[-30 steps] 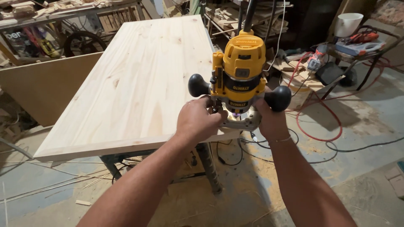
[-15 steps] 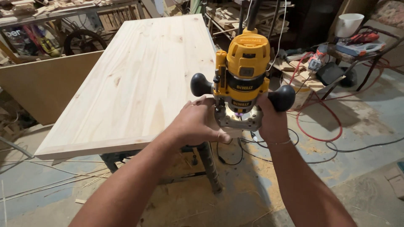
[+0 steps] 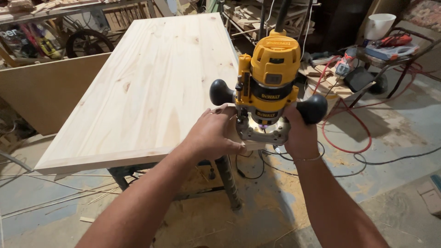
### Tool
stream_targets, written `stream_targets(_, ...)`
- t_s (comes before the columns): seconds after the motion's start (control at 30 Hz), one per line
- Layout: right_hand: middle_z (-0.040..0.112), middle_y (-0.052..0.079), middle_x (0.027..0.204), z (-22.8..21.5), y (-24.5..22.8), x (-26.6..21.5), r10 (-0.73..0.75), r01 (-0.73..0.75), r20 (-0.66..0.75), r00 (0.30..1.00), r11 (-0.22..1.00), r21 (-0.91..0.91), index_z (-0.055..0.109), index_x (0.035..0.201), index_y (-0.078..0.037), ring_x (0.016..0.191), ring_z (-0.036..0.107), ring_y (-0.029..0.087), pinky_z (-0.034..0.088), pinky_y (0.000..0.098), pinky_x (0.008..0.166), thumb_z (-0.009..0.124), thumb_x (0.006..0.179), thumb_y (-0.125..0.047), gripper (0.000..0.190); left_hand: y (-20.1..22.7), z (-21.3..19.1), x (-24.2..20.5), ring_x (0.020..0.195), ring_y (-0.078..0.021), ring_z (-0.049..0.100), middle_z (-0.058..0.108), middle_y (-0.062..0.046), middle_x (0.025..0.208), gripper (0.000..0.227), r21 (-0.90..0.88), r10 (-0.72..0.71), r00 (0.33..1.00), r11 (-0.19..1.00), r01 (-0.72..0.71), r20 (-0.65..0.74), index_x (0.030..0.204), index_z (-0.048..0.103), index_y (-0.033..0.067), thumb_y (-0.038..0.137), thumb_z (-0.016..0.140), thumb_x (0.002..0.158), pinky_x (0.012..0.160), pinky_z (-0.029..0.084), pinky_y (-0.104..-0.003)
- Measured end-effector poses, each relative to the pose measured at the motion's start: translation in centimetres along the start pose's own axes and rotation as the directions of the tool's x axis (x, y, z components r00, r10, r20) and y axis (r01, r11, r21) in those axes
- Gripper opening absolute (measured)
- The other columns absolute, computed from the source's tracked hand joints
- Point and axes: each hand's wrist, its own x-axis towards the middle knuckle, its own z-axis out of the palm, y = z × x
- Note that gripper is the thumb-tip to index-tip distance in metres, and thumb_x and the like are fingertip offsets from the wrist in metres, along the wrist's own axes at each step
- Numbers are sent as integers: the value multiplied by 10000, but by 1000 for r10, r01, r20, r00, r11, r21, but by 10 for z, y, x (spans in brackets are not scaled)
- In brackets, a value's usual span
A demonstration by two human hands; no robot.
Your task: Routing the edge of a wooden board using a handheld power router
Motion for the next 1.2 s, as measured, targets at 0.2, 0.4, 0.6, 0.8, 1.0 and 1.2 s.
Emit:
stream_targets(0.2,646,64,725,1,-1,-9,31,-30,-72,997,999,11,641,728,-105,797,704,204,564,385,792,765,933,-158,245,-4,5,2,1481,-362,408,600,-205,1433,844,39,31,999,999,-30,-26,1344,555,78,493,847,670,1270,159,-526)
stream_targets(0.4,689,32,812,-4,6,-6,-21,24,-60,998,998,49,651,754,-121,931,722,181,560,355,876,753,934,-145,208,-2,5,-1,1487,-324,410,626,-175,1406,822,42,33,998,999,-31,-45,1350,564,104,476,847,674,1274,140,-489)
stream_targets(0.6,659,10,785,-1,-6,-16,-23,24,-42,999,1000,20,627,729,-145,862,704,199,554,388,836,751,952,-174,257,-9,13,0,1471,-334,434,640,-178,1393,746,28,43,998,999,-42,-53,1313,585,104,424,837,688,1272,154,-502)
stream_targets(0.8,669,46,846,-15,5,-12,15,-14,-26,1000,999,37,646,776,-116,919,712,233,564,424,899,722,942,-119,183,-4,10,-4,1457,-325,455,644,-168,1389,728,56,65,995,997,-61,-73,1315,588,107,389,840,693,1267,161,-501)
stream_targets(1.0,684,6,888,-4,-4,-21,4,-2,-53,999,999,38,667,830,-147,960,724,221,573,404,886,760,968,-203,176,-6,12,-3,1454,-322,460,644,-163,1393,716,59,73,994,996,-68,-77,1327,594,103,352,834,699,1266,162,-508)
stream_targets(1.2,677,18,859,-7,-1,-15,-11,12,-32,999,1000,16,665,825,-149,902,717,226,582,434,877,745,978,-229,190,0,9,-8,1437,-323,482,652,-170,1378,666,76,52,996,996,-47,-70,1297,621,89,334,829,713,1264,169,-506)
